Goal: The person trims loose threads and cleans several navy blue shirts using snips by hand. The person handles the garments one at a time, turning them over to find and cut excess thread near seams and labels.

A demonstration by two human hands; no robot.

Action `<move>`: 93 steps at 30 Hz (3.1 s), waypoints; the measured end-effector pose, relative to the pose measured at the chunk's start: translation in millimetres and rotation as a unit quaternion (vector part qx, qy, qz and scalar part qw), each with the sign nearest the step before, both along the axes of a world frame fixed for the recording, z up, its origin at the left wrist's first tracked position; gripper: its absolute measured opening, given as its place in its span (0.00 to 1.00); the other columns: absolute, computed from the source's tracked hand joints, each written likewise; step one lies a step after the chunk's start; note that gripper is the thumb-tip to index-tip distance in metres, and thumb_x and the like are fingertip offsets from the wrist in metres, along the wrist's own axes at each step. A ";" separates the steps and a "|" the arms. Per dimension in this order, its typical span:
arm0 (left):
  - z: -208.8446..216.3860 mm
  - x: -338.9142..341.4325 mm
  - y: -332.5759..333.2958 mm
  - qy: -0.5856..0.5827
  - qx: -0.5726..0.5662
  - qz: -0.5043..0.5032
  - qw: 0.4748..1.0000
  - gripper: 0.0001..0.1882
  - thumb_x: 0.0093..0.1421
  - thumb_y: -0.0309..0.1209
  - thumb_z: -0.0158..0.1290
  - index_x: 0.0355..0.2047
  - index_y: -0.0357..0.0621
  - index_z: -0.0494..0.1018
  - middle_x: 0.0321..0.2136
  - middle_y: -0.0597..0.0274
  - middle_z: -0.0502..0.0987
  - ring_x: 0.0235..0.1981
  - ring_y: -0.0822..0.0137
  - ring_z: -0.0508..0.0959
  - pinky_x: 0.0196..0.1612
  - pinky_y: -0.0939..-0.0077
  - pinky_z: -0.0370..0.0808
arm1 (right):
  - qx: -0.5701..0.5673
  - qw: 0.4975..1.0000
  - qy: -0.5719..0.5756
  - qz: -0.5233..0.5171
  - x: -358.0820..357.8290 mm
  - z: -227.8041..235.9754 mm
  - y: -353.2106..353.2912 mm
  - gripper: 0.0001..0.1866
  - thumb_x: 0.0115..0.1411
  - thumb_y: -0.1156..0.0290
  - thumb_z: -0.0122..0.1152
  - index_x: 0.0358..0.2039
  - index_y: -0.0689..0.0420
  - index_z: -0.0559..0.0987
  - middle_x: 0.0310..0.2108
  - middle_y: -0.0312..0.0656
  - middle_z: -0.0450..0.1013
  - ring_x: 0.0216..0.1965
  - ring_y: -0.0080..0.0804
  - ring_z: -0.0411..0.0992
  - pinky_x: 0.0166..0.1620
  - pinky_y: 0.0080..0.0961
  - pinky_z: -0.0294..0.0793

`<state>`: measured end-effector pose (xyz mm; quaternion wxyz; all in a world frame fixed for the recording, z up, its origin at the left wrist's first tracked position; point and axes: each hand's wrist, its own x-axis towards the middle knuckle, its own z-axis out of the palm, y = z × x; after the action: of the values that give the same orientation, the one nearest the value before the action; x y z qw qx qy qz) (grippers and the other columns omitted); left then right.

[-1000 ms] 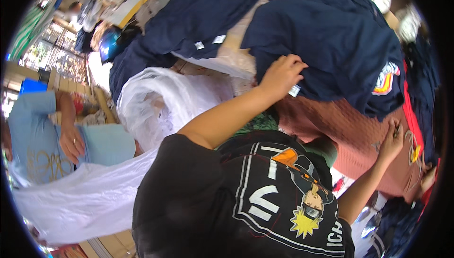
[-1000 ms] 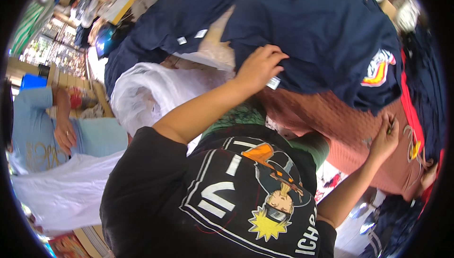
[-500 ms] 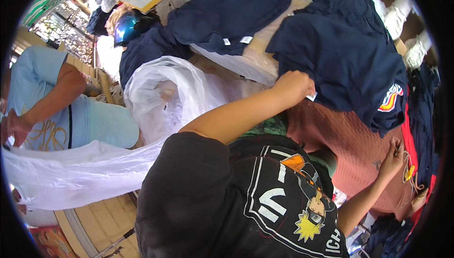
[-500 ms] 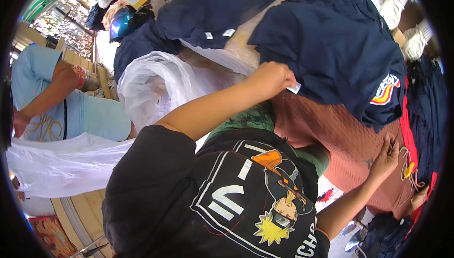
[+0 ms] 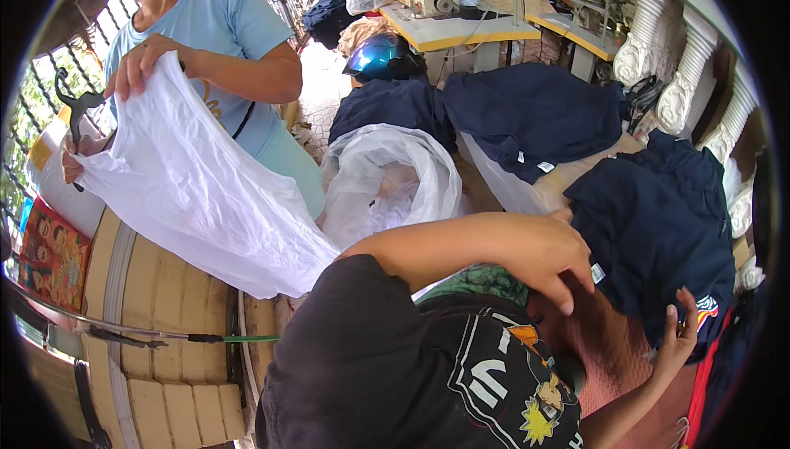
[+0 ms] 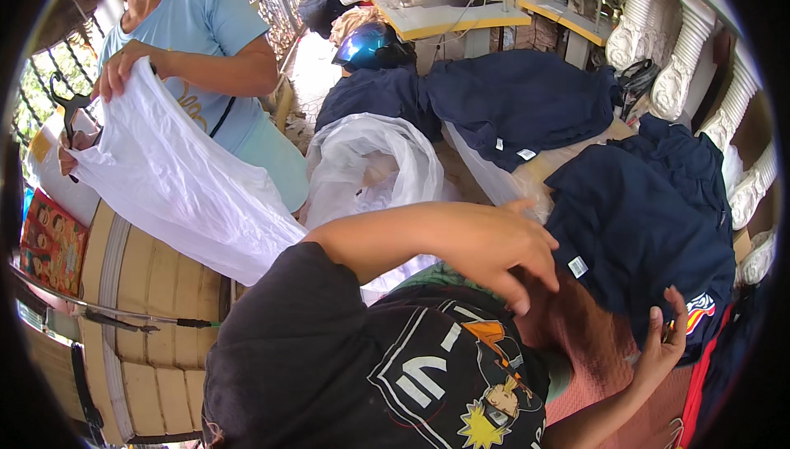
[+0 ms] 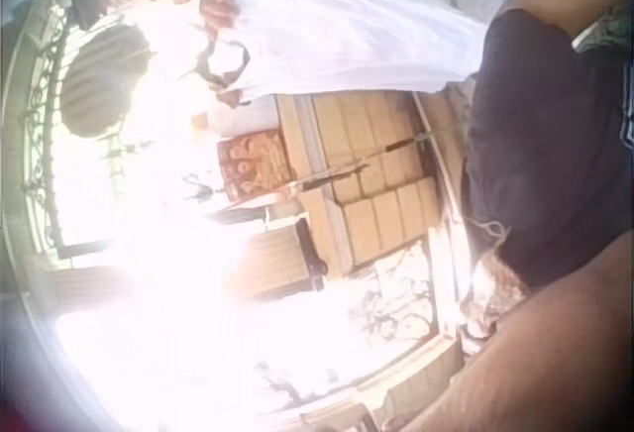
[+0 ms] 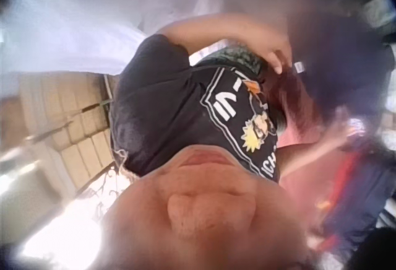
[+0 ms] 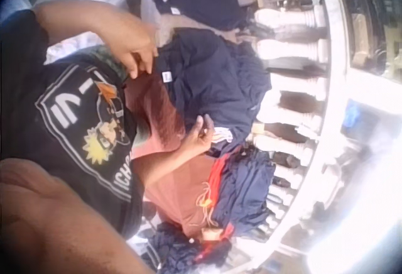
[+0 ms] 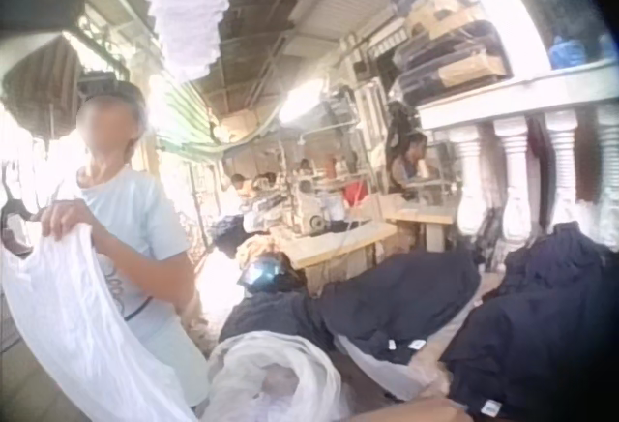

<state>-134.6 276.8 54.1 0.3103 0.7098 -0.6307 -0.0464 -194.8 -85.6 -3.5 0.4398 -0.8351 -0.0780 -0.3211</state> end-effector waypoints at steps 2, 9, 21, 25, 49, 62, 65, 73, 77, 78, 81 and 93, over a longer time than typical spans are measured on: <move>23.5 -13.9 -0.4 0.100 -0.033 -0.187 0.977 0.21 0.54 0.40 0.62 0.43 0.39 0.78 0.41 0.52 0.80 0.46 0.56 0.77 0.47 0.61 0.72 | -0.009 0.984 0.021 0.175 -26.2 34.9 20.7 0.15 0.61 0.66 0.62 0.42 0.65 0.79 0.37 0.39 0.76 0.29 0.20 0.72 0.35 0.18 0.71; 74.3 -42.4 -15.7 0.149 0.158 -0.531 0.819 0.15 0.63 0.40 0.50 0.43 0.42 0.73 0.44 0.56 0.74 0.47 0.57 0.74 0.48 0.62 0.69 | -0.178 0.563 0.042 0.806 -86.5 116.9 62.8 0.11 0.61 0.68 0.61 0.36 0.65 0.81 0.28 0.39 0.77 0.23 0.21 0.74 0.22 0.18 0.70; 57.8 -51.1 -106.4 0.364 -0.025 -0.545 0.755 0.41 0.63 0.56 0.44 0.60 0.27 0.59 0.55 0.31 0.65 0.57 0.39 0.67 0.58 0.52 0.62 | -0.202 0.817 0.043 0.539 -178.9 160.3 21.2 0.09 0.63 0.70 0.55 0.38 0.56 0.82 0.31 0.29 0.74 0.21 0.04 0.65 0.20 0.07 0.52; 37.2 -75.1 -135.4 0.453 -0.130 -0.550 0.689 0.44 0.63 0.59 0.41 0.62 0.28 0.52 0.57 0.26 0.61 0.60 0.35 0.61 0.60 0.48 0.57 | -0.148 0.875 0.096 0.451 -156.5 143.2 -19.6 0.11 0.59 0.64 0.64 0.39 0.57 0.83 0.27 0.31 0.76 0.20 0.10 0.68 0.19 0.11 0.57; 20.7 -19.8 -212.6 0.437 -0.112 -0.611 0.650 0.41 0.62 0.54 0.46 0.63 0.35 0.52 0.61 0.33 0.57 0.65 0.39 0.55 0.65 0.52 0.50 | 0.074 0.976 0.197 -0.060 -22.7 1.9 -90.0 0.07 0.58 0.75 0.64 0.37 0.62 0.80 0.30 0.35 0.77 0.34 0.19 0.73 0.40 0.19 0.72; -94.3 12.7 -396.7 -0.138 -0.083 -0.071 0.984 0.45 0.52 0.37 0.63 0.63 0.27 0.52 0.59 0.38 0.63 0.59 0.45 0.65 0.61 0.61 0.64 | 0.072 0.790 0.142 -0.592 -58.6 -117.2 -185.1 0.34 0.50 0.65 0.68 0.56 0.63 0.70 0.53 0.59 0.67 0.55 0.55 0.66 0.58 0.39 0.67; -110.9 21.8 -425.3 -0.192 -0.009 -0.005 0.981 0.36 0.50 0.32 0.62 0.58 0.31 0.63 0.50 0.48 0.72 0.51 0.49 0.71 0.51 0.62 0.71 | 0.017 0.804 0.151 -0.574 -58.4 -122.2 -180.7 0.33 0.50 0.66 0.68 0.57 0.61 0.69 0.57 0.57 0.64 0.58 0.54 0.63 0.60 0.38 0.65; 8.3 69.8 -363.8 0.479 -0.330 -0.039 0.813 0.06 0.56 0.23 0.56 0.29 0.45 0.69 0.25 0.75 0.68 0.27 0.78 0.70 0.34 0.83 0.69 | 0.043 0.834 0.109 -0.540 -81.1 -124.6 -158.0 0.28 0.52 0.70 0.65 0.54 0.60 0.71 0.56 0.52 0.66 0.57 0.52 0.64 0.59 0.36 0.65; 14.5 118.1 -290.2 0.660 -0.206 -0.155 0.706 0.19 0.65 0.41 0.50 0.48 0.39 0.73 0.46 0.58 0.78 0.47 0.66 0.77 0.53 0.69 0.72 | 0.050 0.836 0.087 -0.539 -70.2 -122.9 -153.4 0.26 0.52 0.69 0.65 0.52 0.59 0.73 0.56 0.52 0.66 0.57 0.52 0.64 0.58 0.39 0.66; 0.1 145.9 -280.4 0.701 -0.080 -0.239 0.667 0.23 0.66 0.45 0.49 0.51 0.38 0.72 0.49 0.57 0.77 0.49 0.64 0.77 0.55 0.67 0.72 | 0.043 0.836 0.090 -0.539 -65.7 -122.9 -151.5 0.26 0.52 0.69 0.65 0.52 0.58 0.73 0.56 0.52 0.65 0.57 0.52 0.64 0.59 0.40 0.66; -1.7 110.5 -285.6 0.662 -0.095 -0.045 0.742 0.23 0.65 0.35 0.52 0.57 0.37 0.68 0.51 0.60 0.75 0.49 0.67 0.76 0.54 0.69 0.72 | -0.014 0.828 0.055 -0.558 -55.1 -110.0 -144.4 0.23 0.52 0.69 0.65 0.49 0.57 0.75 0.53 0.53 0.68 0.57 0.53 0.64 0.58 0.40 0.66; -0.3 95.3 -254.5 0.496 -0.069 -0.061 0.863 0.24 0.59 0.31 0.58 0.53 0.31 0.69 0.44 0.62 0.76 0.45 0.73 0.74 0.51 0.78 0.70 | -0.029 0.888 -0.020 -0.458 -42.1 -22.4 -101.5 0.19 0.52 0.71 0.66 0.46 0.56 0.78 0.48 0.47 0.73 0.52 0.44 0.69 0.55 0.34 0.68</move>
<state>-39.2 22.3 53.8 0.6273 0.5297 -0.4367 -0.3677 -236.8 -187.2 -25.9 0.2177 -0.7837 0.2956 -0.5011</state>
